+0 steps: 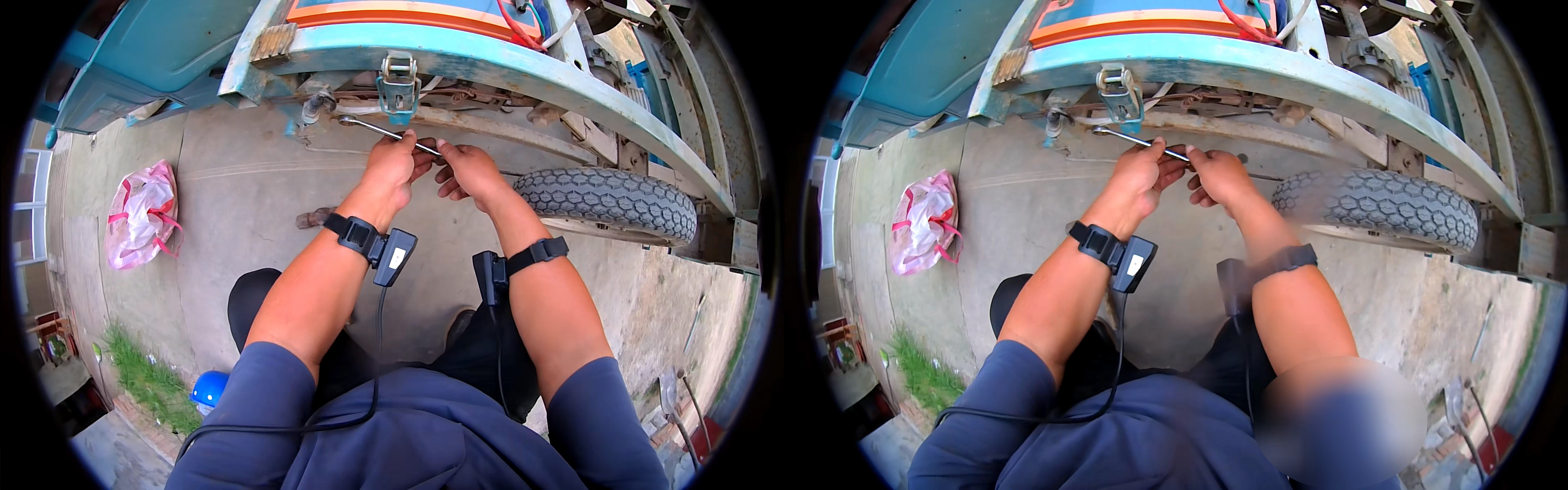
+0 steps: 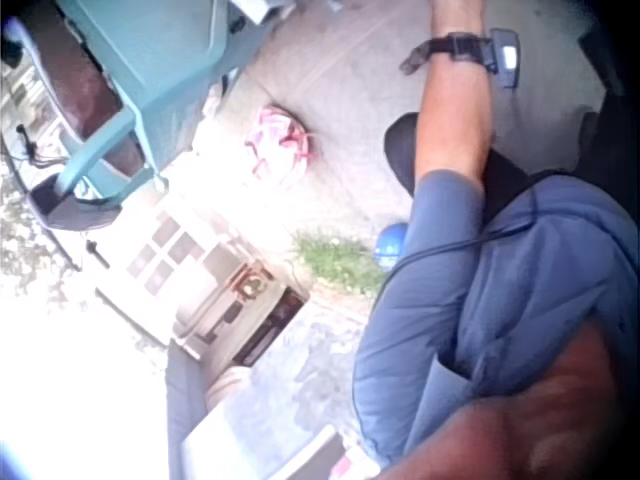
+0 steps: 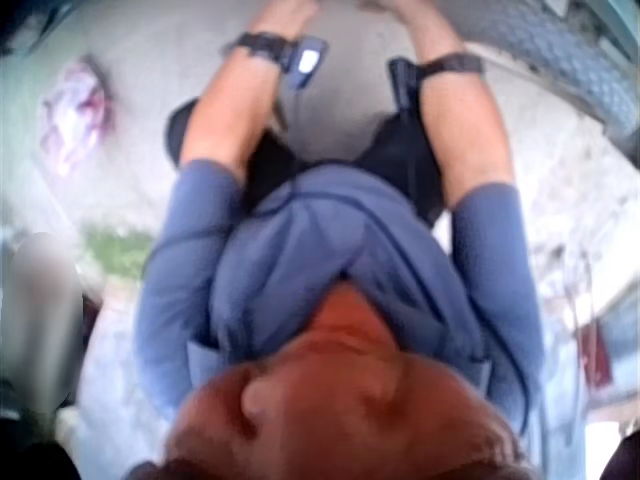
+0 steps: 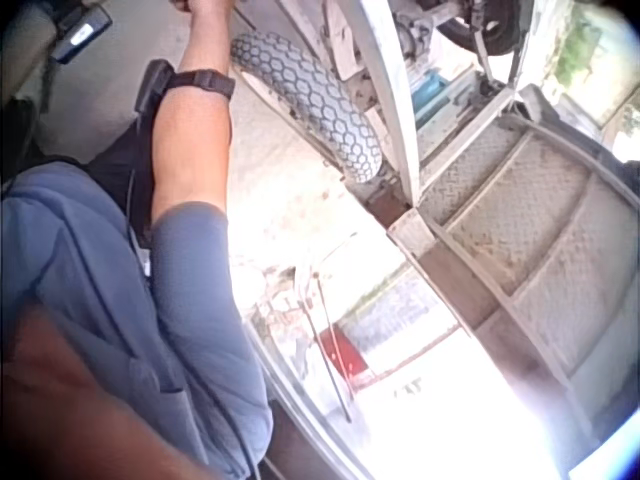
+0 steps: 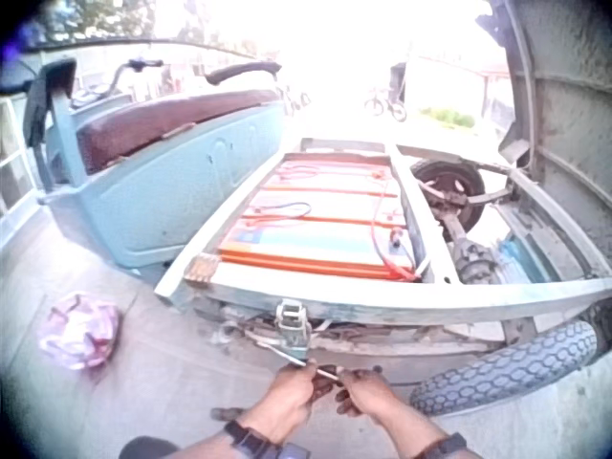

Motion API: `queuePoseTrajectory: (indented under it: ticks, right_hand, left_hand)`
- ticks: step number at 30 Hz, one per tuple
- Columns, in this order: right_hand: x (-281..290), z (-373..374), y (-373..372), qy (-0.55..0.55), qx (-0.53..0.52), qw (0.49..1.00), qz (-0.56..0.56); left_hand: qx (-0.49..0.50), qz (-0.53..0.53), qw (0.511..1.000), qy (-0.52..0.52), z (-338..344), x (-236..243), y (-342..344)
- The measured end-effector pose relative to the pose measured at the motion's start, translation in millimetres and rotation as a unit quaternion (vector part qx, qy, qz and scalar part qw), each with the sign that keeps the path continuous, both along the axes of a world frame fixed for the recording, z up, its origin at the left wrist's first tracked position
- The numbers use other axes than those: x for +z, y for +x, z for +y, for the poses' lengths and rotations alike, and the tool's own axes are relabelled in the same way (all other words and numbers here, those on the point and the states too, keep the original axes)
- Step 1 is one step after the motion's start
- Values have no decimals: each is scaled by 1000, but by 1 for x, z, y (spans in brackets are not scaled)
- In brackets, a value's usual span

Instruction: The person kneels on the ground and uses a wrench to tighten a bolt on the undercarriage of a light blue three-wheeled vehicle. The person holds the vehicle frame with one hand while turning the wrench with the other.

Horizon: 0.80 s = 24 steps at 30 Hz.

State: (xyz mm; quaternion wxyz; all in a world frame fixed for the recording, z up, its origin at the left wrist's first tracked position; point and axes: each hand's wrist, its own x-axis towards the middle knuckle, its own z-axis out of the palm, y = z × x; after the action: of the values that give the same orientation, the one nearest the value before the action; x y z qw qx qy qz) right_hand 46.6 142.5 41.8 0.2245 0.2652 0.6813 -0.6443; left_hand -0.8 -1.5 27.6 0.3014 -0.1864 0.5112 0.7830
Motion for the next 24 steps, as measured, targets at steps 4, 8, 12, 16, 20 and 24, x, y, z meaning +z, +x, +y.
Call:
queuePoseTrajectory:
  ticks: [4,8,12,16,20,24]
  right_hand:
    - [-15,-9,-4,-82,-87,993,23]
    - [-13,-19,-5,-37,-93,995,13]
    - [-19,-17,-6,8,-88,996,32]
    - [-34,-14,-13,91,-54,992,63]
    - [-35,-13,-10,199,-26,977,71]
    - [-27,-10,-11,259,-3,961,98]
  left_hand:
    - [-11,4,1000,-8,1,7,1]
    - [-20,-6,1000,-6,-4,3,-4]
    - [-46,-3,999,-28,-1,13,-6]
    - [-57,-1,998,-40,0,8,-11]
    - [-39,6,998,-39,-1,10,-9]
    - [-31,2,1000,2,0,20,-8]
